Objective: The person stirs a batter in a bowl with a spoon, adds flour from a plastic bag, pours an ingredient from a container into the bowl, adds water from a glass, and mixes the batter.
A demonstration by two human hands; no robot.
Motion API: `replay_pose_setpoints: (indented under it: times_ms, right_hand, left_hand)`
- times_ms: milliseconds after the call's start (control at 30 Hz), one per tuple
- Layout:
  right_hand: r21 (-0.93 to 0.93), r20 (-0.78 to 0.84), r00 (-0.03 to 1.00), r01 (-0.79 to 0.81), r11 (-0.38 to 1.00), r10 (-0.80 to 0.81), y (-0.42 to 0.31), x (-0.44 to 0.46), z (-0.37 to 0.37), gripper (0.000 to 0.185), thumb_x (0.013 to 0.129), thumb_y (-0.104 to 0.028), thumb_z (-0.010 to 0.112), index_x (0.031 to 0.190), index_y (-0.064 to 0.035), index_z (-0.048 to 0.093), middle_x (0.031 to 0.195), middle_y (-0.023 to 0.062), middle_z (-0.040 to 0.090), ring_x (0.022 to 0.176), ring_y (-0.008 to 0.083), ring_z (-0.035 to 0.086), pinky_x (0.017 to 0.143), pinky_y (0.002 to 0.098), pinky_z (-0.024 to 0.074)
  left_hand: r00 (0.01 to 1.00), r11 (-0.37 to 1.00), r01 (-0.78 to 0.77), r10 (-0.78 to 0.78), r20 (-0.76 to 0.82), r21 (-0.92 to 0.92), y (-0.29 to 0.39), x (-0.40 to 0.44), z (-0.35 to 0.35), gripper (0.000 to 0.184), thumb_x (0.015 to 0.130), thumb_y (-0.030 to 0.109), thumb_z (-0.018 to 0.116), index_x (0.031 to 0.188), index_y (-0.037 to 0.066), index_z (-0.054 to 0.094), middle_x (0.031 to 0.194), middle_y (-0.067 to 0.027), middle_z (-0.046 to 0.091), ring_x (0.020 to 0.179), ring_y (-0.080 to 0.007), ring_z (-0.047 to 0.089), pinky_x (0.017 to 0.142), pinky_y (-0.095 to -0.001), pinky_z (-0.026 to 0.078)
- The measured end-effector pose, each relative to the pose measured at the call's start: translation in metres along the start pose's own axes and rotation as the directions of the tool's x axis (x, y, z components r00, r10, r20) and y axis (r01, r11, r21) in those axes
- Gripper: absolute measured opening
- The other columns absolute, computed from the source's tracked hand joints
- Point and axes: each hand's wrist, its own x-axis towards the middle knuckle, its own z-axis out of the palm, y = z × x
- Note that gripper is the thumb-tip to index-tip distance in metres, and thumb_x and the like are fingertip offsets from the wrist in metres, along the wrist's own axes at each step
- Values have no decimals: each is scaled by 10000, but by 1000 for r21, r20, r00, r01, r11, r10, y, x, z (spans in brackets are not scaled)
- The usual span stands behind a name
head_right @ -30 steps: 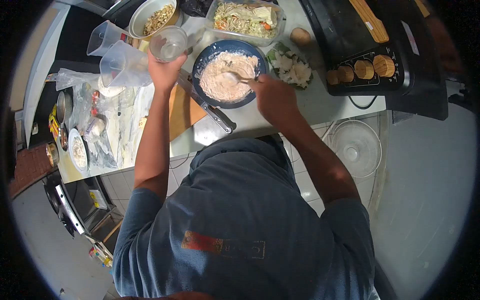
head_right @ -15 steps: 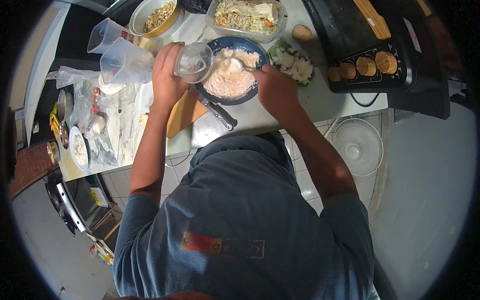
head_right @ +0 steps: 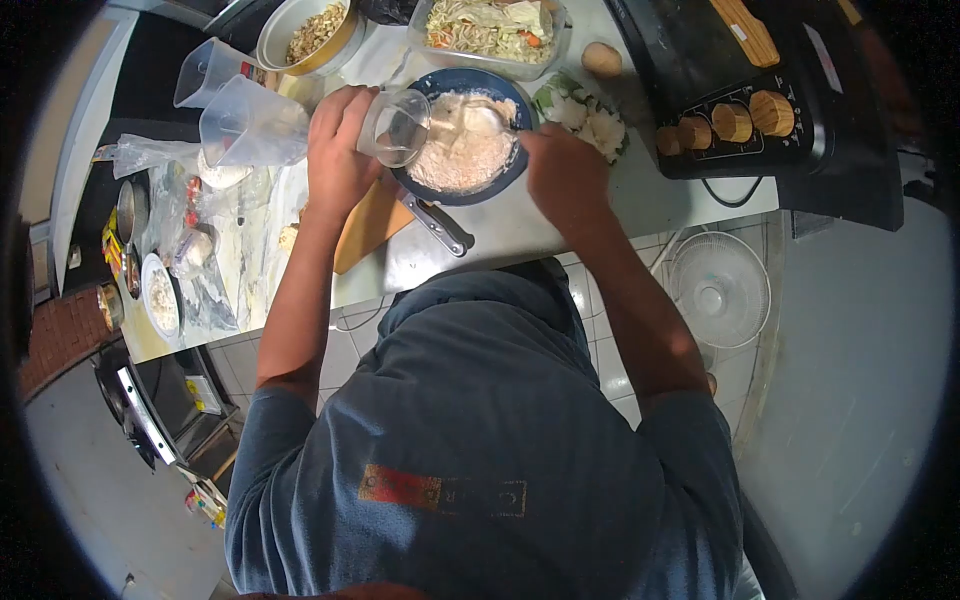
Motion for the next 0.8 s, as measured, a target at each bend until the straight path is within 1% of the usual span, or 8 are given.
replay_pose_setpoints:
  times_ms: [67, 267, 400, 500, 567, 633, 700, 800]
  right_hand:
    - [60, -15, 996, 89, 994, -88, -4, -1, 17, 256, 845, -83, 524, 1007, -144, 712, 909, 75, 641, 852, 295, 667, 728, 422, 546]
    - [73, -69, 997, 23, 997, -18, 3, -3, 8, 217, 884, -134, 560, 1018, -116, 729, 888, 115, 656, 815, 327, 655, 714, 430, 528]
    - [106, -25, 997, 78, 991, -75, -3, -7, 11, 236, 833, -87, 530, 955, -146, 724, 875, 81, 645, 805, 305, 670, 716, 425, 547]
    - [40, -41, 999, 25, 999, -24, 2, -4, 6, 236, 820, -79, 545, 960, -143, 724, 866, 76, 653, 810, 296, 673, 698, 409, 550]
    - [87, -145, 987, 85, 993, -72, 2, 0, 22, 240, 814, -77, 553, 967, -144, 726, 859, 67, 655, 810, 288, 676, 689, 399, 552]
    - [104, -117, 990, 89, 991, -77, -1, -4, 18, 227, 838, -84, 558, 978, -135, 730, 856, 83, 653, 797, 309, 663, 686, 408, 540]
    - [121, -88, 992, 97, 988, -86, -1, -4, 7, 216, 862, -91, 562, 988, -126, 733, 853, 99, 652, 784, 330, 651, 684, 417, 528]
    - [-39, -30, 1000, 2, 999, -3, 2, 2, -5, 215, 813, -71, 546, 929, -124, 719, 841, 76, 644, 808, 296, 673, 679, 404, 550]
  left_hand:
    - [1000, 1000, -5, 5, 10, 0, 0, 0, 1, 690, 550, 27, 780, 1212, 85, 591, 1192, -120, 576, 1142, -358, 536, 991, -465, 426]
    - [999, 1000, 7, -7, 32, 14, -1, 0, 1, 679, 582, 40, 788, 1229, 80, 586, 1207, -133, 577, 1144, -362, 542, 988, -454, 430]
    - [999, 1000, 26, -27, 29, 9, -1, 1, 3, 667, 614, 50, 792, 1246, 63, 576, 1221, -151, 578, 1142, -372, 548, 984, -445, 438]
    - [998, 998, 55, -55, 18, -6, -1, 1, 4, 658, 615, 60, 799, 1235, 54, 577, 1216, -150, 587, 1141, -368, 554, 980, -438, 440]
    - [998, 998, 63, -63, 16, -8, -3, 2, 7, 666, 610, 68, 813, 1233, 52, 576, 1210, -153, 593, 1135, -368, 560, 974, -436, 447]
    - [997, 997, 71, -71, 13, -10, -5, 5, 8, 674, 606, 76, 827, 1230, 49, 575, 1204, -155, 599, 1130, -367, 565, 968, -434, 453]
    - [975, 969, 215, -220, -25, -119, -6, 8, 8, 714, 588, 93, 860, 1238, 48, 567, 1204, -159, 607, 1126, -356, 577, 964, -418, 468]
    - [942, 919, 323, -336, -22, -228, -27, 6, 15, 731, 587, 109, 850, 1254, 59, 555, 1210, -162, 606, 1128, -386, 557, 985, -454, 445]
